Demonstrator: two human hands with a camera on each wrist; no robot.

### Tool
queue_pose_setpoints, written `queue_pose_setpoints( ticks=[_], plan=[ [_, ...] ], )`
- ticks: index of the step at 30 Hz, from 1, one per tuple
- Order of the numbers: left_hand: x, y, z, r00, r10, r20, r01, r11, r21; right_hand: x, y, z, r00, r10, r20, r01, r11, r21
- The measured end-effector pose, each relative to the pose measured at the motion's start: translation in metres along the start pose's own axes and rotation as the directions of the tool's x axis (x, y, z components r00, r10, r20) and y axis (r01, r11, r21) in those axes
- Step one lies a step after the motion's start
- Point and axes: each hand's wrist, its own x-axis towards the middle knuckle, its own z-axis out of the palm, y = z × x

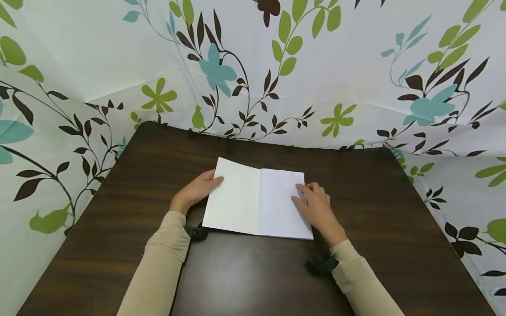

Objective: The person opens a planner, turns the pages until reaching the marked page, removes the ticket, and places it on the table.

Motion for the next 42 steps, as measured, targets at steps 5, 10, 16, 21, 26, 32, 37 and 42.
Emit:
queue_pose_setpoints(
  ticks=[5, 10, 16, 21, 26, 32, 37, 42],
  plan=[
    [-0.001, -0.003, 0.008, 1.0, -0.001, 0.028, 0.002, 1.0, -0.013, 0.0, 0.018, -0.006, 0.993, 0.093, 0.078, -0.089, 0.995, -0.055],
    [-0.005, -0.002, 0.009, 0.999, -0.003, 0.033, 0.004, 1.0, -0.027, -0.002, 0.017, -0.009, 0.989, 0.108, 0.097, -0.097, 0.99, -0.103],
    [-0.005, 0.001, 0.005, 1.0, 0.022, 0.022, -0.021, 1.0, -0.023, -0.001, 0.01, -0.01, 0.999, 0.053, -0.011, -0.054, 0.988, -0.142],
    [-0.005, 0.001, 0.002, 1.0, 0.018, 0.01, -0.018, 1.0, -0.017, 0.002, 0.007, -0.008, 0.998, 0.006, -0.067, -0.014, 0.993, -0.114],
    [-0.006, -0.001, 0.0, 1.0, 0.019, 0.007, -0.019, 1.0, -0.023, 0.004, 0.006, -0.003, 0.993, -0.022, -0.112, 0.013, 0.997, -0.08],
    [-0.004, 0.0, -0.001, 1.0, 0.027, 0.01, -0.027, 0.999, -0.036, 0.008, 0.005, -0.001, 0.99, -0.009, -0.14, 0.002, 0.999, -0.051],
    [-0.003, 0.0, -0.001, 1.0, 0.019, 0.01, -0.019, 0.999, -0.044, 0.013, 0.005, -0.002, 0.992, 0.058, -0.109, -0.054, 0.998, 0.044],
    [-0.003, 0.001, -0.001, 1.0, 0.014, 0.009, -0.014, 0.999, -0.046, 0.015, 0.008, 0.0, 0.99, 0.101, -0.1, -0.088, 0.988, 0.129]
  ],
)
